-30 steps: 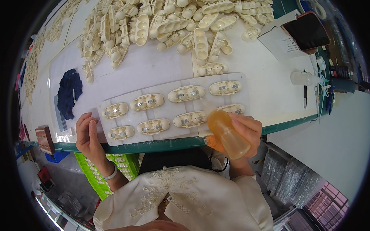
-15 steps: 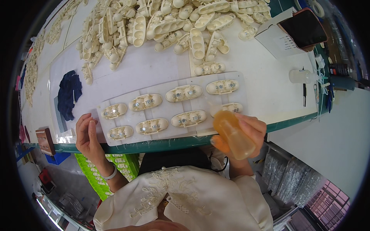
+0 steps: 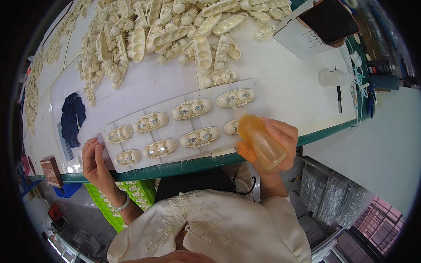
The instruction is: Assemble small plastic components by applying liquid adhesive and placing them into a sorted tray.
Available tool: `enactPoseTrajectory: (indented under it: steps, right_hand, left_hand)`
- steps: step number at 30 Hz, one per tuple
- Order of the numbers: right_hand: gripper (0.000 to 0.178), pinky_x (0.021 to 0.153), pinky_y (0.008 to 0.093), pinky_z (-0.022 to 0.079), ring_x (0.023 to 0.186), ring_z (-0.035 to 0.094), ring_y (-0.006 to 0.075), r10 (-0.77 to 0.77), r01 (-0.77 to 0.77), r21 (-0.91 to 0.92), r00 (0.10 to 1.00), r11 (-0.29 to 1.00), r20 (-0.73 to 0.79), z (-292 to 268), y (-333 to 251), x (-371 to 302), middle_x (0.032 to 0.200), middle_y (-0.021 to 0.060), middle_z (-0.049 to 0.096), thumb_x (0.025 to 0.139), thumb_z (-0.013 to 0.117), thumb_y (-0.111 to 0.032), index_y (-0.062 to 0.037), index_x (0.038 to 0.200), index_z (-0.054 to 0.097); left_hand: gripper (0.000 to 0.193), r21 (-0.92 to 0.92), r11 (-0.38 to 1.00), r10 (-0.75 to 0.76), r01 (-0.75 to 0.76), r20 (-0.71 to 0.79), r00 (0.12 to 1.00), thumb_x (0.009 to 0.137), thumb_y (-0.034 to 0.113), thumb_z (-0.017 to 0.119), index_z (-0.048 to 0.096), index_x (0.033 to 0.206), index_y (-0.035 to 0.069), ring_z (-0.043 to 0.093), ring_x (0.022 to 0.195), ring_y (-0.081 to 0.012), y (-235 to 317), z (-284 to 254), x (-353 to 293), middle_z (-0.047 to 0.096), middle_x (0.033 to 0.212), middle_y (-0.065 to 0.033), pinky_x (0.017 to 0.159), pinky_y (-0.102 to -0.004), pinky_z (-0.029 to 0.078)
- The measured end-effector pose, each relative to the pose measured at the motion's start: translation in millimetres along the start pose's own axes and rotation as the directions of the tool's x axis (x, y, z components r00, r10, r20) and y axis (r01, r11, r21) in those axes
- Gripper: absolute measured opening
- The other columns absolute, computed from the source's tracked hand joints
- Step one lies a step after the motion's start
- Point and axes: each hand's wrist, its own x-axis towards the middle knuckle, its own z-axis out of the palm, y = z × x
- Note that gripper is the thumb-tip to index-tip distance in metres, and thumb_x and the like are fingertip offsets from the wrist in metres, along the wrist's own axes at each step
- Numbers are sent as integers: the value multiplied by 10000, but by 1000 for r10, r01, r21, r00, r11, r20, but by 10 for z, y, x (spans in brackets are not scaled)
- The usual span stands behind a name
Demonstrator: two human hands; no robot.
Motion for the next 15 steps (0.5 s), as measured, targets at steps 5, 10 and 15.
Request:
enactPoseTrajectory:
  steps: [5, 10, 15]
  right_hand:
    - [426, 669, 284, 496, 796, 567, 224, -21, 21, -18, 1000, 1000, -16, -66, 75, -75, 911, 164, 559, 687, 743, -183, 21, 969, 498]
    - [313, 666, 292, 487, 786, 564, 228, -3, -1, -35, 993, 999, -119, -52, 43, -37, 873, 156, 561, 750, 672, -138, 28, 948, 495]
    - [275, 666, 298, 489, 766, 567, 227, 8, -13, -55, 995, 998, -98, -13, 38, -7, 869, 167, 568, 745, 659, -107, 29, 924, 500]
  left_hand:
    - [103, 30, 1000, -6, 6, -2, 1000, 832, 0, 560, 607, 915, -39, 529, 901, -135, 14, -12, 5, 567, 1029, -110, 782, -225, 429]
    - [101, 36, 999, 4, -4, 1, 1000, 833, 5, 559, 607, 909, -42, 531, 898, -143, 9, 6, 15, 568, 1020, -116, 775, -227, 436]
    - [103, 49, 999, 14, -14, -4, 1000, 835, 8, 556, 605, 908, -46, 539, 877, -150, 15, 2, 18, 571, 1008, -126, 748, -230, 452]
